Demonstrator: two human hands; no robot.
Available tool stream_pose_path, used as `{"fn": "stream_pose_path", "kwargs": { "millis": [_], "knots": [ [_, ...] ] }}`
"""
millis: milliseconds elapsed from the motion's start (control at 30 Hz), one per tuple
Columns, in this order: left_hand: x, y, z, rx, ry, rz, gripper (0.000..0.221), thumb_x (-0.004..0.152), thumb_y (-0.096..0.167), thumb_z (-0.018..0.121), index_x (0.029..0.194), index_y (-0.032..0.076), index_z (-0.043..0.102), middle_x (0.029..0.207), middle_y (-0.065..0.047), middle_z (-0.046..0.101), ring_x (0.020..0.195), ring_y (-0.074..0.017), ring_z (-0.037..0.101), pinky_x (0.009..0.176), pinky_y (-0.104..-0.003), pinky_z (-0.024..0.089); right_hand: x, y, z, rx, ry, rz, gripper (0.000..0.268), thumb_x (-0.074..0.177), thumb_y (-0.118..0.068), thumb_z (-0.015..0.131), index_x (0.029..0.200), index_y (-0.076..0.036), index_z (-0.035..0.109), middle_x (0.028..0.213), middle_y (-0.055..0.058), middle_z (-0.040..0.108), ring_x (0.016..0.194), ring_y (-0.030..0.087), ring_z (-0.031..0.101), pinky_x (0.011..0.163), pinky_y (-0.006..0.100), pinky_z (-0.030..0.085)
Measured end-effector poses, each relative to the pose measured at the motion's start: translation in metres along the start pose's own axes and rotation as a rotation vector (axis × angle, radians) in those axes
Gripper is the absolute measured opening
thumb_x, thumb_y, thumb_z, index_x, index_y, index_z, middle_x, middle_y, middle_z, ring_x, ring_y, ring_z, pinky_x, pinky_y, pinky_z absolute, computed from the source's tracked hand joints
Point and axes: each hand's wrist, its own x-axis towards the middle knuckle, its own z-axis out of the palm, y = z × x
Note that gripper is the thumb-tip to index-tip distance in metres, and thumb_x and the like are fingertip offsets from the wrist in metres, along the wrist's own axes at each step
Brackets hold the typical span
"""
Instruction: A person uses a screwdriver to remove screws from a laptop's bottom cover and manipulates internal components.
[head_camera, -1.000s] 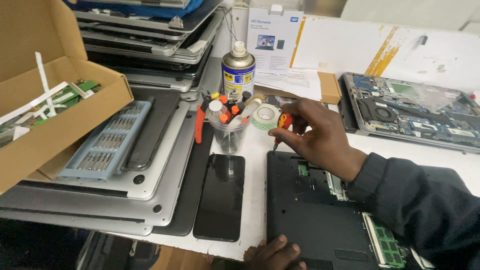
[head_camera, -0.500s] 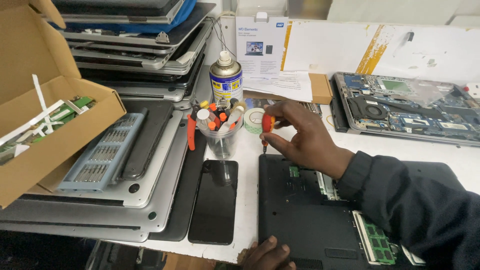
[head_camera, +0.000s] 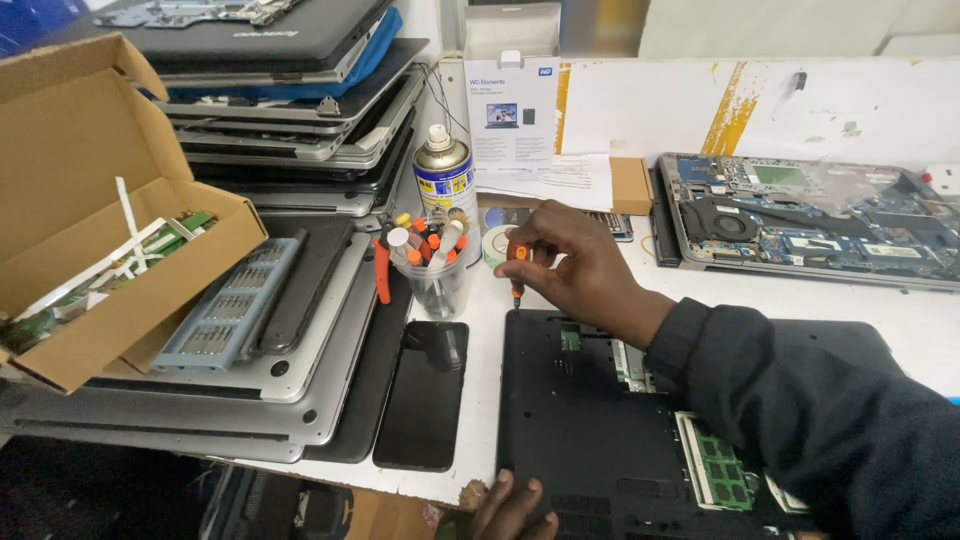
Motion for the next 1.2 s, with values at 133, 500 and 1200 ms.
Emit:
{"fn": "stream_pose_path", "kwargs": {
  "millis": [133, 500, 1200],
  "knots": [
    [-0.074, -0.062, 0.041, 0.109, 0.163, 0.11, 0.018, 0.086, 0.04, 0.065, 0.099, 0.029, 0.069, 0.112, -0.002, 0.064, 0.116, -0.0365, 0.053, 0.107, -0.051, 0.045, 0.001, -0.01, -0.003, 0.118, -0.124, 0.046, 0.02, 0.093, -0.012, 0.051, 0.109, -0.002, 0.057, 0.115, 0.012, 0.062, 0.1, 0.025, 0.064, 0.087, 0.034, 0.051],
    [0.03, 0.041, -0.042, 0.316, 0.042, 0.12, 0.042, 0.094, 0.055, 0.04, 0.101, 0.022, 0.065, 0.122, -0.005, 0.06, 0.117, -0.0275, 0.057, 0.095, -0.041, 0.052, -0.002, 0.003, -0.005, 0.108, -0.02, 0.018, 0.016, 0.084, -0.013, 0.073, 0.093, -0.005, 0.063, 0.082, 0.006, 0.064, 0.071, 0.016, 0.064, 0.063, 0.026, 0.053],
    [0.052, 0.087, -0.074, 0.126, -0.216, -0.112, 0.049, 0.08, 0.033, 0.067, 0.123, 0.013, 0.054, 0.138, -0.014, 0.047, 0.135, -0.0389, 0.039, 0.111, -0.052, 0.036, -0.005, 0.002, -0.013, 0.024, -0.134, -0.093, 0.021, 0.096, -0.021, 0.054, 0.106, -0.003, 0.061, 0.114, 0.013, 0.066, 0.105, 0.032, 0.064, 0.085, 0.043, 0.051]
  ]
}}
